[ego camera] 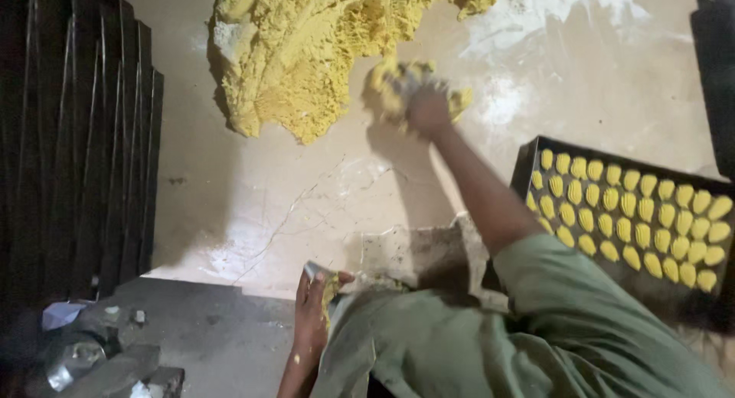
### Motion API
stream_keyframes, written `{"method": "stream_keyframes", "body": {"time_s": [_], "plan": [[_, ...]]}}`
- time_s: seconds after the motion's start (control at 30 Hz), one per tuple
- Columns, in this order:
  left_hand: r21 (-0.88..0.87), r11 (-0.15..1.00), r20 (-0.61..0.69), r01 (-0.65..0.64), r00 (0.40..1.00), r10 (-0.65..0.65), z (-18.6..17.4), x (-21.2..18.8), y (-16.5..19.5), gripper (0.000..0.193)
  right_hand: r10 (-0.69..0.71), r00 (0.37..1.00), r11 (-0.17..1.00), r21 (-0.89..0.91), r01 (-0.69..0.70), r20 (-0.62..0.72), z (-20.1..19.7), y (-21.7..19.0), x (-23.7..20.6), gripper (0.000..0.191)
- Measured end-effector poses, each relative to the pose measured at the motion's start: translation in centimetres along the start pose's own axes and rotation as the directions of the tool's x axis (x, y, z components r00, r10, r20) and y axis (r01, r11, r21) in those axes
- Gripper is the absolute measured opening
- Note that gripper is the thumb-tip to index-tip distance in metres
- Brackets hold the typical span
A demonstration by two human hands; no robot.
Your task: The person repeatedly pinches off small portions of yellow dough and places them in neat rows on a black baking tray. They continue filling the tray, then move to a new tray and repeat the process. The person also gathers loose dough from the work surface and adds it back to the main mass.
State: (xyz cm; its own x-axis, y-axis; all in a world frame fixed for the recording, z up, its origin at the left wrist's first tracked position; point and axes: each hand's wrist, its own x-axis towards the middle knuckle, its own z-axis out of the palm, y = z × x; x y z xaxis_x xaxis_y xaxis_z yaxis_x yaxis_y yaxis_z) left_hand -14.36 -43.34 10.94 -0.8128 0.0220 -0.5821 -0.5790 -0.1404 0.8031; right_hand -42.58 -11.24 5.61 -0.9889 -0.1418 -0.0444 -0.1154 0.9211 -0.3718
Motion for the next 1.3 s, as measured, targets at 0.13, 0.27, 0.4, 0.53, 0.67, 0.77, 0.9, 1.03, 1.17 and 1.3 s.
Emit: {"method": "stream_keyframes", "body": {"time_s": [0.13,0.27,0.4,0.53,0.67,0.77,0.9,1.03,1.17,1.3], "plan": [[-0.006,0.999,0.113,-0.039,0.993,0.040,-3.2,0.6,1.0,0.036,-0.247,0.964,0.944,-0.251,0.215,-0.103,1.8,-8.2,-11.0,0.077],[-0.044,0.996,0.163,-0.076,0.983,0.082,-7.7,1.2,1.5,0.034,0.106,0.994,0.916,0.390,-0.093,-0.013,-0.6,-6.0,-15.9,0.057],[-0.088,0.991,0.083,-0.096,0.991,0.104,-12.5,0.7,1.0,0.034,0.005,0.847,0.993,-0.100,-0.068,-0.532,-1.4,-1.8,-11.4,0.057],[-0.041,0.999,-0.007,-0.001,1.000,0.000,-16.7,-1.4,-0.1,0.036,0.315,0.928,0.705,0.704,-0.089,-0.198,3.2,-8.4,-5.9,0.050],[-0.102,0.993,-0.012,0.054,0.998,-0.056,-19.1,-2.8,-0.9,0.039,0.073,0.997,0.992,-0.102,-0.072,0.011,9.4,-21.3,-5.5,0.058],[-0.067,0.997,0.067,-0.031,0.997,0.036,-19.4,-2.4,-0.8,0.039,-0.279,0.949,0.947,-0.204,0.246,-0.149,10.8,-27.1,-8.0,0.074],[-0.129,0.984,0.165,-0.120,0.976,0.140,-18.7,-0.6,0.0,0.036,-0.515,0.853,0.831,-0.292,0.473,-0.083,7.7,-24.0,-12.5,0.059],[-0.154,0.976,0.164,-0.152,0.971,0.177,-17.8,0.7,1.0,0.034,-0.187,0.951,0.980,0.017,0.197,-0.245,4.0,-15.6,-17.5,0.056],[-0.163,0.985,0.106,-0.061,0.991,0.079,-15.8,1.6,1.4,0.030,0.219,0.858,0.959,0.265,-0.101,-0.465,4.4,-13.5,-21.7,0.066],[-0.096,0.993,0.140,-0.067,0.987,0.080,-11.6,3.1,1.0,0.032,-0.031,0.970,0.945,-0.322,-0.050,-0.241,6.0,-14.4,-20.4,0.066]]}}
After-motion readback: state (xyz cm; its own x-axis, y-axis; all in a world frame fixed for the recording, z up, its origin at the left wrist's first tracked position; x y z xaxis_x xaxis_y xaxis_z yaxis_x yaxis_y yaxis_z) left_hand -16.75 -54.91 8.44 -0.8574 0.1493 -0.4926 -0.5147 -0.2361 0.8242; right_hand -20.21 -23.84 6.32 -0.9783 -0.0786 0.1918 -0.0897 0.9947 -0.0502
